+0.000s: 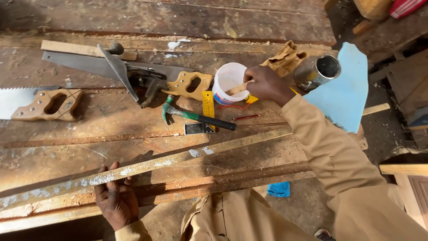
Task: The person applies white glue along the edge of a long wooden strip using a small brush. They repeatedly dip the brush into a container and spread the glue along the length of the wood. The person then lifts the glued strip and moves it away from the workbench.
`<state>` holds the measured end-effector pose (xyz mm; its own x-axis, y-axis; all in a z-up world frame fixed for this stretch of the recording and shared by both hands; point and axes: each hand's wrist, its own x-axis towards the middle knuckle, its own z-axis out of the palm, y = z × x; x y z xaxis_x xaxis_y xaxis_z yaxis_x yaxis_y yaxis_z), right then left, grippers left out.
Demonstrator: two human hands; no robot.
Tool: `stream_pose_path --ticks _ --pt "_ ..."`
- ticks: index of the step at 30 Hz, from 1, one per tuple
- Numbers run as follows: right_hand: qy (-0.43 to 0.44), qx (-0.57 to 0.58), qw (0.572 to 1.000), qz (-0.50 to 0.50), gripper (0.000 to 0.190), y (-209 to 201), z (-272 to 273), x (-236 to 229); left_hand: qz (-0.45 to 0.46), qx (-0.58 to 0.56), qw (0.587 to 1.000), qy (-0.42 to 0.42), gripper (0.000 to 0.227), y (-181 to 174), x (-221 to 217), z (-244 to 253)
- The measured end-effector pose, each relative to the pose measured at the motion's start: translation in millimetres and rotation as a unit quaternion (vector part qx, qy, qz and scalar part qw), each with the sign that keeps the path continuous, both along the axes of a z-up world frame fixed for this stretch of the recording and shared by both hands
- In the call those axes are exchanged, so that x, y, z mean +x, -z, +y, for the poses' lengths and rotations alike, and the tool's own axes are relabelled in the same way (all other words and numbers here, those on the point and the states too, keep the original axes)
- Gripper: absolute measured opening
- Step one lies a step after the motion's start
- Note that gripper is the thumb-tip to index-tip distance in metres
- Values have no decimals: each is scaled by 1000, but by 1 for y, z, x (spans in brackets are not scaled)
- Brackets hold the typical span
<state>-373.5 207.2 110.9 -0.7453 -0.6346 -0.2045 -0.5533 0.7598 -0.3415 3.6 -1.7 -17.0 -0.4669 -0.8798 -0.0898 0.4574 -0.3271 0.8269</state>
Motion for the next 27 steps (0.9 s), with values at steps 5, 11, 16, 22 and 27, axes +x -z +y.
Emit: stream_pose_path --ticks 5,11,16,22,27 --pt "69 -166 972 -152 15 -25 32 22 12 0 1000 -11 43 1 2 -1" --pt "254 -394 778 -418 9 32 78 26 10 13 1000 5 43 1 1 -2" --pt "304 -429 700 -483 11 47 99 56 33 24 999 -3 48 0 -1 -2" --pt "388 -539 637 -392 10 45 126 85 32 14 999 13 44 -1 2 -3" --pt "209 -583 645 -447 21 44 122 118 54 23 998 19 41 -7 -3 -4"
